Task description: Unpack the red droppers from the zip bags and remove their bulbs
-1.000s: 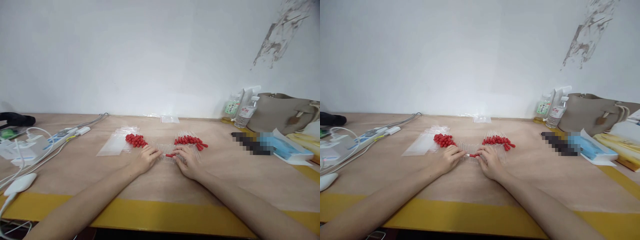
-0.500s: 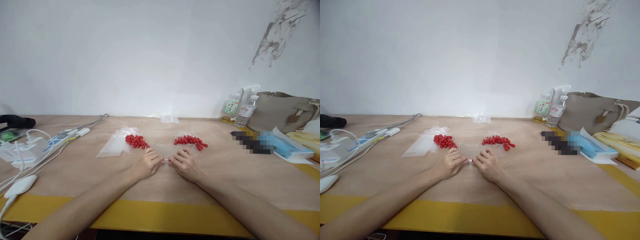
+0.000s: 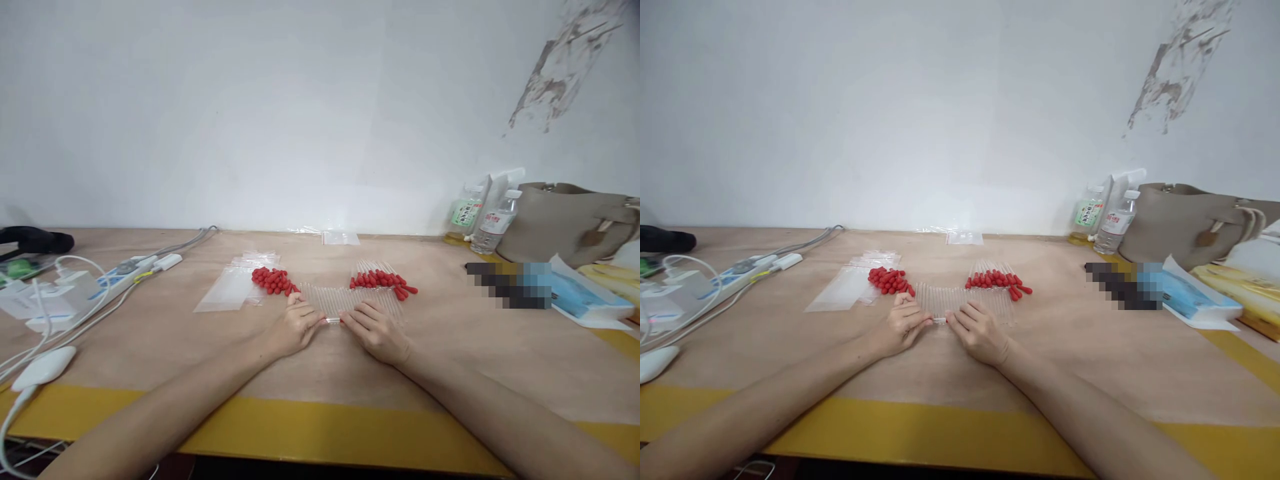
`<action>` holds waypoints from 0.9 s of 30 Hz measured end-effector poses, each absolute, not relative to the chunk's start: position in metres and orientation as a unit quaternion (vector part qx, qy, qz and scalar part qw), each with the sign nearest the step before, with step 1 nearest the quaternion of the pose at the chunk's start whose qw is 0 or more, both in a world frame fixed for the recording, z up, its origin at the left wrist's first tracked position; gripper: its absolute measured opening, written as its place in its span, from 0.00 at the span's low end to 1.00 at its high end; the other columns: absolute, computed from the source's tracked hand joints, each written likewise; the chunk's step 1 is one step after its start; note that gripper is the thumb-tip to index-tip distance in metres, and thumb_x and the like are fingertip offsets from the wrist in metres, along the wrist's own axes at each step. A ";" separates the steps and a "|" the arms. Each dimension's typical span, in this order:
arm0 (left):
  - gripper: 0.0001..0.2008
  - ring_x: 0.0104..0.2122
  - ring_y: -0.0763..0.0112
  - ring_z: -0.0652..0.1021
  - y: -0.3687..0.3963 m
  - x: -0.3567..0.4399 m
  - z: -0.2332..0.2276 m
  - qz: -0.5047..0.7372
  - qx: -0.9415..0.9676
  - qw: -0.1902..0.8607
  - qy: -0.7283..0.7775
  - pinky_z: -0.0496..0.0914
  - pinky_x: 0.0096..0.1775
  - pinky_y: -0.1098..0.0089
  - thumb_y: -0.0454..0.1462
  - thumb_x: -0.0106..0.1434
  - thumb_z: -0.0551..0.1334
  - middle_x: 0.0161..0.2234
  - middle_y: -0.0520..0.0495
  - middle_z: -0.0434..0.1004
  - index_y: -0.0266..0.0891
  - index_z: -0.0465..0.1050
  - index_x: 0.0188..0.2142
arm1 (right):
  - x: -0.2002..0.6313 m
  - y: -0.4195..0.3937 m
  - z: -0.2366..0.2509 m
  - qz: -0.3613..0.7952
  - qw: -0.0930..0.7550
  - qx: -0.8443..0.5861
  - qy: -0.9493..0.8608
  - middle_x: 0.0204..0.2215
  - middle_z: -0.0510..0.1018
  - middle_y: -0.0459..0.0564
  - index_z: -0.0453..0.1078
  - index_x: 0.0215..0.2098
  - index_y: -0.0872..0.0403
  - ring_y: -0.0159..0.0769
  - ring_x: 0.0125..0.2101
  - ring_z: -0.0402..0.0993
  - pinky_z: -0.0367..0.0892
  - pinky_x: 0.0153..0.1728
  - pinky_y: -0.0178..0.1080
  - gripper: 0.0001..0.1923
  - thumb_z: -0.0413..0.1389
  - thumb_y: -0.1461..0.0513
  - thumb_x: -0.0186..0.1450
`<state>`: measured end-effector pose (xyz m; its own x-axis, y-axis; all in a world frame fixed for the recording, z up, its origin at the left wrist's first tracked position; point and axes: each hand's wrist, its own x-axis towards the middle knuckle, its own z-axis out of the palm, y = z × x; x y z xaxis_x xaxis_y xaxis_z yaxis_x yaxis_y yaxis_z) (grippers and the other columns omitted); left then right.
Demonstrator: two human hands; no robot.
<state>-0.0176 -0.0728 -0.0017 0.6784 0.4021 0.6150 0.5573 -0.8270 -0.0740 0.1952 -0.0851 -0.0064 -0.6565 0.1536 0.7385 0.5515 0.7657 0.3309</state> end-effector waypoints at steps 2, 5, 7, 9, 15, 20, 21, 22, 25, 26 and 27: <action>0.14 0.24 0.74 0.67 -0.073 -0.018 -0.002 -0.299 -0.907 0.128 -0.267 0.59 0.40 0.65 0.35 0.65 0.48 0.19 0.51 0.66 0.37 0.70 0.29 | 0.196 -0.086 -0.005 -0.280 0.362 -0.195 -0.868 0.23 0.72 0.49 0.68 0.37 0.59 0.33 0.28 0.67 0.62 0.33 0.38 0.11 0.45 0.70 0.63; 0.14 0.23 0.74 0.67 -0.073 -0.018 -0.003 -0.296 -0.907 0.132 -0.268 0.58 0.40 0.65 0.36 0.65 0.48 0.19 0.52 0.66 0.37 0.70 0.29 | 0.198 -0.088 -0.003 -0.310 0.352 -0.192 -0.862 0.23 0.72 0.49 0.69 0.36 0.58 0.33 0.27 0.66 0.63 0.32 0.38 0.12 0.44 0.70 0.63; 0.13 0.23 0.74 0.67 -0.072 -0.017 -0.003 -0.295 -0.907 0.138 -0.266 0.58 0.40 0.65 0.35 0.65 0.48 0.19 0.52 0.65 0.37 0.69 0.29 | 0.198 -0.088 -0.001 -0.333 0.345 -0.191 -0.857 0.23 0.72 0.49 0.69 0.36 0.57 0.32 0.27 0.66 0.63 0.32 0.38 0.12 0.44 0.70 0.64; 0.13 0.24 0.74 0.66 -0.072 -0.017 -0.004 -0.293 -0.908 0.141 -0.263 0.58 0.40 0.65 0.35 0.65 0.48 0.19 0.52 0.65 0.37 0.69 0.30 | 0.199 -0.088 0.000 -0.347 0.344 -0.184 -0.853 0.22 0.72 0.49 0.70 0.35 0.58 0.32 0.26 0.66 0.63 0.31 0.38 0.12 0.44 0.70 0.63; 0.13 0.24 0.74 0.65 -0.072 -0.018 -0.005 -0.285 -0.910 0.141 -0.264 0.57 0.40 0.65 0.34 0.65 0.48 0.20 0.52 0.64 0.37 0.68 0.28 | 0.199 -0.087 0.002 -0.362 0.341 -0.158 -0.853 0.21 0.72 0.49 0.70 0.35 0.59 0.33 0.27 0.66 0.64 0.31 0.38 0.12 0.45 0.71 0.63; 0.14 0.23 0.74 0.66 -0.074 -0.018 -0.003 -0.279 -0.911 0.142 -0.269 0.58 0.41 0.65 0.35 0.65 0.47 0.19 0.52 0.64 0.37 0.68 0.28 | 0.200 -0.088 0.003 -0.373 0.344 -0.151 -0.849 0.21 0.72 0.49 0.70 0.35 0.60 0.33 0.28 0.68 0.64 0.31 0.38 0.11 0.45 0.71 0.62; 0.14 0.23 0.74 0.66 -0.075 -0.018 -0.003 -0.277 -0.912 0.142 -0.268 0.58 0.41 0.65 0.35 0.65 0.48 0.19 0.52 0.64 0.37 0.68 0.28 | 0.201 -0.088 0.003 -0.374 0.342 -0.146 -0.849 0.21 0.73 0.49 0.69 0.35 0.60 0.34 0.28 0.68 0.65 0.31 0.38 0.11 0.46 0.71 0.62; 0.14 0.23 0.74 0.66 -0.075 -0.019 -0.003 -0.277 -0.912 0.142 -0.268 0.58 0.41 0.65 0.35 0.65 0.48 0.19 0.52 0.64 0.36 0.68 0.28 | 0.201 -0.088 0.003 -0.376 0.341 -0.139 -0.850 0.22 0.73 0.50 0.69 0.36 0.60 0.34 0.28 0.68 0.65 0.31 0.38 0.11 0.46 0.72 0.62; 0.14 0.23 0.74 0.66 -0.076 -0.019 -0.002 -0.280 -0.911 0.145 -0.265 0.57 0.42 0.64 0.35 0.65 0.48 0.19 0.52 0.64 0.36 0.68 0.28 | 0.203 -0.086 0.002 -0.378 0.337 -0.123 -0.853 0.23 0.74 0.49 0.69 0.37 0.60 0.33 0.27 0.68 0.65 0.30 0.38 0.11 0.46 0.72 0.61; 0.14 0.23 0.74 0.66 -0.076 -0.019 -0.002 -0.282 -0.911 0.145 -0.264 0.57 0.42 0.64 0.34 0.65 0.48 0.19 0.52 0.64 0.36 0.68 0.28 | 0.203 -0.086 0.002 -0.378 0.338 -0.119 -0.853 0.23 0.74 0.49 0.68 0.37 0.60 0.32 0.27 0.68 0.66 0.30 0.38 0.11 0.46 0.72 0.61; 0.13 0.24 0.74 0.66 -0.076 -0.020 -0.001 -0.282 -0.911 0.144 -0.264 0.57 0.42 0.64 0.34 0.65 0.48 0.20 0.52 0.65 0.36 0.69 0.29 | 0.203 -0.085 0.002 -0.378 0.341 -0.115 -0.853 0.23 0.74 0.49 0.68 0.38 0.61 0.32 0.27 0.69 0.66 0.30 0.38 0.11 0.46 0.72 0.61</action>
